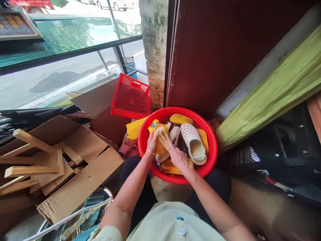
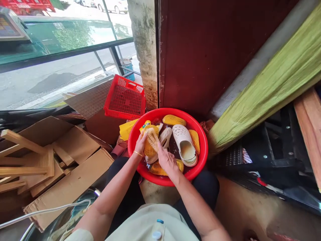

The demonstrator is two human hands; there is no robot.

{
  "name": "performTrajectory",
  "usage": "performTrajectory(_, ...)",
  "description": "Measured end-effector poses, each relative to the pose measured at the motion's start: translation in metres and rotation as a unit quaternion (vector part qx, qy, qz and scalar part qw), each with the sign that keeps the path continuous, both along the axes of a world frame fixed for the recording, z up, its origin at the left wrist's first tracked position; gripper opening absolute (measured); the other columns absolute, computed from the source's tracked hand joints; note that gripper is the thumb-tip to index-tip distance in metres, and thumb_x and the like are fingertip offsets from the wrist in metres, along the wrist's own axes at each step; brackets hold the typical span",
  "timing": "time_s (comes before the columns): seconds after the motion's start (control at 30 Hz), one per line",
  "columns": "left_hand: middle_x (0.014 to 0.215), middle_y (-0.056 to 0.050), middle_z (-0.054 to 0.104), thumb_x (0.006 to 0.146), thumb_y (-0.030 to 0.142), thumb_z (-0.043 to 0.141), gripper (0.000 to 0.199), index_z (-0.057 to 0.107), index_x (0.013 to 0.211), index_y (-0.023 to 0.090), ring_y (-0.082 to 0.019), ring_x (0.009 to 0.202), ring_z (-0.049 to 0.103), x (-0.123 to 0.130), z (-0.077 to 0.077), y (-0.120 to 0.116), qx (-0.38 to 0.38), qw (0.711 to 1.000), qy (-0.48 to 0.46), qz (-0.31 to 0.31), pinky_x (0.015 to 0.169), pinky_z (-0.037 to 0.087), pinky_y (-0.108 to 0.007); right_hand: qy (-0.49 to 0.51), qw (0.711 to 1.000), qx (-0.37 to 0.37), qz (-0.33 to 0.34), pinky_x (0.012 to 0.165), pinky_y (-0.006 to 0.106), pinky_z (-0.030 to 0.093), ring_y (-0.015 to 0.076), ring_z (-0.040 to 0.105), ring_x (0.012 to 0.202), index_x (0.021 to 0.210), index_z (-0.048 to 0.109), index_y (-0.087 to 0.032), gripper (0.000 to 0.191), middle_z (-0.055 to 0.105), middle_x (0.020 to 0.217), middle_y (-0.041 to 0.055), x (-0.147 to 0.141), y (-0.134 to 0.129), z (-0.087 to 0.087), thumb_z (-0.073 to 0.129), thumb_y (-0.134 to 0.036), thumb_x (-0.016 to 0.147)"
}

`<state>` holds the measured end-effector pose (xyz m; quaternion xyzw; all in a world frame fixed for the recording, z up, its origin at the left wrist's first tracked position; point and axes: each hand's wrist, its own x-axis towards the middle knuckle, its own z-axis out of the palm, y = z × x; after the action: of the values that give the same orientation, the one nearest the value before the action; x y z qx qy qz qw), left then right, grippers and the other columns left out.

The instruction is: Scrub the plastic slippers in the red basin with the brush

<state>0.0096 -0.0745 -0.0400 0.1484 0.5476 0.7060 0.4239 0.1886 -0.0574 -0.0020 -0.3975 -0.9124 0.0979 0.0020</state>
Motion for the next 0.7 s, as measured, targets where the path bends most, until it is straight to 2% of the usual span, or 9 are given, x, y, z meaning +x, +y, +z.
performTrajectory(0.07, 0.146, -0.007, 0.065, 0.092, 0.052, 0.065, 0.066, 0.052, 0.151, 0.025, -0.027, 0.130, 0.065, -0.005, -0.003, 0.004, 0.000, 0.999, -0.028, 0.043, 0.107, 0.056, -0.042, 0.003, 1.000, -0.024, 0.016, 0.073, 0.031, 0.059, 0.0241, 0.075, 0.082, 0.167, 0.030, -0.023, 0.061, 0.077, 0.097, 0.0118, 0.018, -0.022, -0.016, 0.037, -0.029, 0.107)
performTrajectory(0.13, 0.144, -0.007, 0.066, 0.093, 0.050, 0.064, 0.066, 0.050, 0.152, 0.024, -0.027, 0.127, 0.067, -0.009, -0.006, 0.009, 0.005, 0.997, -0.060, 0.055, 0.105, 0.058, -0.042, 0.021, 0.999, -0.041, 0.026, 0.075, 0.031, 0.060, 0.0238, 0.075, 0.085, 0.166, 0.032, -0.026, 0.060, 0.077, 0.099, 0.0102, 0.038, -0.034, -0.028, 0.035, -0.028, 0.106)
performTrajectory(0.23, 0.142, -0.008, 0.067, 0.094, 0.048, 0.061, 0.062, 0.051, 0.150, 0.023, -0.027, 0.123, 0.068, -0.010, -0.008, 0.014, 0.020, 0.994, -0.088, 0.064, 0.104, 0.058, -0.045, 0.024, 0.998, -0.039, 0.034, 0.077, 0.032, 0.059, 0.0237, 0.075, 0.084, 0.165, 0.036, -0.029, 0.059, 0.076, 0.100, 0.0093, 0.057, -0.030, -0.034, 0.035, -0.028, 0.106)
performTrajectory(0.3, 0.140, -0.009, 0.069, 0.093, 0.045, 0.063, 0.060, 0.054, 0.148, 0.022, -0.028, 0.123, 0.068, -0.006, -0.007, 0.014, 0.047, 0.993, -0.098, 0.038, 0.106, 0.057, -0.046, 0.010, 1.000, -0.016, 0.017, 0.075, 0.034, 0.059, 0.0249, 0.074, 0.081, 0.165, 0.037, -0.029, 0.059, 0.075, 0.098, 0.0100, 0.058, -0.017, -0.030, 0.037, -0.030, 0.106)
performTrajectory(0.37, 0.136, -0.009, 0.071, 0.092, 0.044, 0.066, 0.062, 0.055, 0.147, 0.020, -0.030, 0.122, 0.069, 0.000, -0.005, 0.011, 0.077, 0.991, -0.104, -0.018, 0.106, 0.057, -0.049, 0.012, 1.000, 0.010, -0.024, 0.076, 0.037, 0.059, 0.0273, 0.075, 0.082, 0.166, 0.035, -0.026, 0.060, 0.075, 0.100, 0.0120, 0.053, -0.001, -0.024, 0.038, -0.032, 0.106)
performTrajectory(0.47, 0.132, -0.011, 0.072, 0.090, 0.048, 0.068, 0.067, 0.054, 0.149, 0.020, -0.032, 0.118, 0.070, 0.005, -0.004, 0.005, 0.101, 0.987, -0.096, -0.083, 0.104, 0.058, -0.053, 0.067, 0.995, 0.023, -0.075, 0.083, 0.041, 0.060, 0.0315, 0.075, 0.096, 0.166, 0.030, -0.015, 0.061, 0.074, 0.117, 0.0191, 0.044, 0.019, -0.021, 0.036, -0.031, 0.107)
performTrajectory(0.57, 0.132, -0.012, 0.071, 0.090, 0.052, 0.067, 0.066, 0.057, 0.147, 0.021, -0.032, 0.118, 0.070, -0.001, -0.006, 0.004, 0.101, 0.991, -0.018, -0.082, 0.105, 0.056, -0.055, 0.098, 0.992, 0.016, -0.073, 0.088, 0.044, 0.060, 0.0344, 0.073, 0.108, 0.165, 0.026, -0.005, 0.064, 0.069, 0.130, 0.0262, 0.044, 0.025, -0.032, 0.034, -0.029, 0.106)
performTrajectory(0.63, 0.130, -0.012, 0.072, 0.091, 0.053, 0.067, 0.056, 0.065, 0.138, 0.023, -0.033, 0.119, 0.069, -0.009, -0.008, 0.005, 0.062, 0.990, 0.107, -0.064, 0.105, 0.054, -0.055, 0.064, 0.996, 0.009, -0.060, 0.086, 0.048, 0.060, 0.0364, 0.074, 0.102, 0.165, 0.024, -0.002, 0.065, 0.073, 0.117, 0.0267, 0.048, 0.024, -0.044, 0.032, -0.028, 0.106)
performTrajectory(0.7, 0.124, -0.014, 0.073, 0.090, 0.051, 0.069, 0.047, 0.072, 0.127, 0.023, -0.035, 0.118, 0.069, -0.016, -0.008, 0.005, -0.039, 0.965, 0.255, -0.045, 0.104, 0.053, -0.056, 0.024, 0.999, 0.002, -0.046, 0.082, 0.052, 0.059, 0.0375, 0.076, 0.090, 0.165, 0.026, -0.004, 0.065, 0.075, 0.099, 0.0228, 0.053, 0.023, -0.057, 0.030, -0.028, 0.106)
